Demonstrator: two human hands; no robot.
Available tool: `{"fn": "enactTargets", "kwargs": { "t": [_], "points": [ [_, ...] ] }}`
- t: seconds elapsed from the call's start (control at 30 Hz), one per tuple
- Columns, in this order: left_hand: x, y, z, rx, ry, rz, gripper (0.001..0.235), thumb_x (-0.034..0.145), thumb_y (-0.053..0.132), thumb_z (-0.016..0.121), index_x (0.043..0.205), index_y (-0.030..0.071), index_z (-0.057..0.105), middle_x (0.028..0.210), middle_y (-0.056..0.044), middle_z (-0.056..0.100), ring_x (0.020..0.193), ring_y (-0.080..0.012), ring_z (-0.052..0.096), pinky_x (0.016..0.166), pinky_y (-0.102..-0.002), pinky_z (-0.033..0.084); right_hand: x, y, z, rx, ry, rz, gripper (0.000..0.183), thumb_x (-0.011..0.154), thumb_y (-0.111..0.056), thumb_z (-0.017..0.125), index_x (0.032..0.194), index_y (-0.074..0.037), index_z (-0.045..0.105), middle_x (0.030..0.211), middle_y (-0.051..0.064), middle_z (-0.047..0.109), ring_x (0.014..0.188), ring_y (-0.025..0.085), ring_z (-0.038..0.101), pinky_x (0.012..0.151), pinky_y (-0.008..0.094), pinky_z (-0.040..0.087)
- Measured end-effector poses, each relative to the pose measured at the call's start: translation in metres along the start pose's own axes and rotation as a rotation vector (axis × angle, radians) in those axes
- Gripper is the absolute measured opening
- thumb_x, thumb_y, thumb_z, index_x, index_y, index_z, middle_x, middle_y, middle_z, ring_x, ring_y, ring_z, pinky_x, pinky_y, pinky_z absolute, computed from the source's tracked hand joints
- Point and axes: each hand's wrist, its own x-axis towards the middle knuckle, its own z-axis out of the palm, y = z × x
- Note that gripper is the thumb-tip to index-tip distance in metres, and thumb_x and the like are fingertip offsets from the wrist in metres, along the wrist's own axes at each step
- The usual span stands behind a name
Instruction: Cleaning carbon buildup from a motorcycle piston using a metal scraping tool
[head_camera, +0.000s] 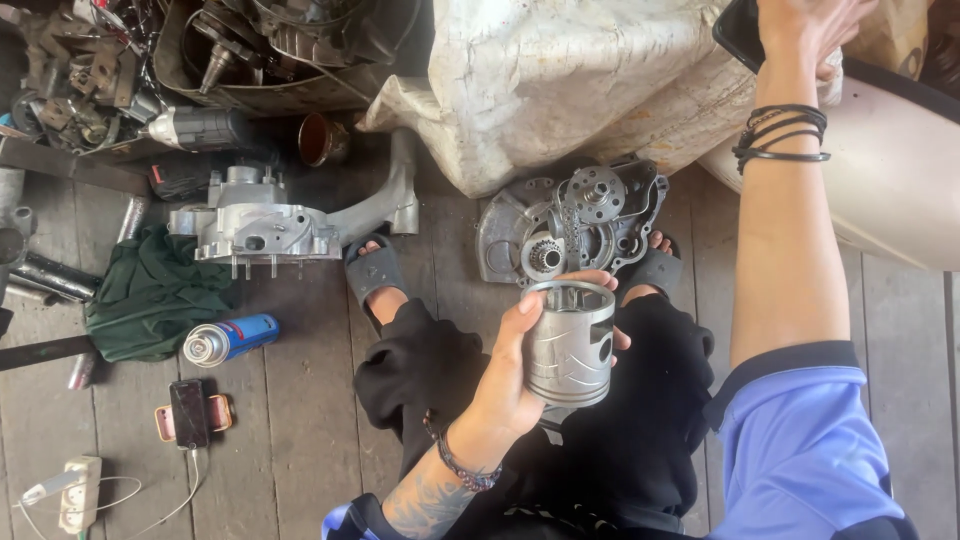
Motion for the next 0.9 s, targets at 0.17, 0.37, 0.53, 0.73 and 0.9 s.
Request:
{"fn": "enactTargets", "kwargs": {
  "t": [0.17,0.37,0.53,0.73,0.9],
  "points": [
    [-0.001,0.002,0.004,-0.006,0.01,0.02,0.073,0.095,0.055,0.047,0.137,-0.004,0.054,0.133,-0.025,0.057,0.093,-0.0345,0.069,0.079,-0.045,0.061,-0.003,0.009,-0.023,0.15,-0.011,0.074,0.084,0.091,-0.066,0.083,0.144,-0.01,0.048,0.147,0.017,0.055,0.137,0.032,0.052,0.116,0.048,0.035],
    [-0.001,0.005,0.004,0.015,0.013,0.026,0.073,0.095,0.056,0.046,0.137,-0.004,0.054,0.132,-0.025,0.058,0.092,-0.035,0.069,0.078,-0.045,0.061,-0.007,0.021,-0.058,0.338,-0.011,0.158,0.079,0.085,-0.065,0.075,0.141,-0.015,0.051,0.144,0.012,0.062,0.134,0.029,0.06,0.114,0.048,0.039],
    [-0.001,0.009,0.003,-0.008,0.01,0.021,0.074,0.095,0.056,0.047,0.137,-0.004,0.054,0.132,-0.024,0.058,0.093,-0.0353,0.069,0.078,-0.044,0.061,0.009,0.035,-0.065,0.499,-0.021,0.216,0.076,0.081,-0.065,0.067,0.139,-0.018,0.054,0.141,0.009,0.068,0.131,0.026,0.067,0.112,0.048,0.042],
    [-0.001,0.016,0.013,-0.064,0.048,-0.013,0.071,0.092,0.052,0.054,0.135,-0.005,0.055,0.132,-0.021,0.058,0.09,-0.0342,0.068,0.075,-0.041,0.06,-0.032,0.017,-0.078,0.688,-0.027,0.293,0.075,0.075,-0.064,0.058,0.136,-0.022,0.058,0.138,0.005,0.076,0.127,0.023,0.075,0.11,0.047,0.046],
    [0.001,0.019,0.019,-0.092,0.083,-0.041,0.068,0.09,0.048,0.06,0.132,-0.006,0.057,0.135,-0.018,0.057,0.086,-0.0312,0.068,0.071,-0.037,0.059,-0.063,-0.032,-0.086,0.612,-0.039,0.403,0.075,0.061,-0.071,0.055,0.12,-0.026,0.064,0.121,-0.007,0.083,0.108,0.008,0.082,0.097,0.044,0.053]
  ]
}}
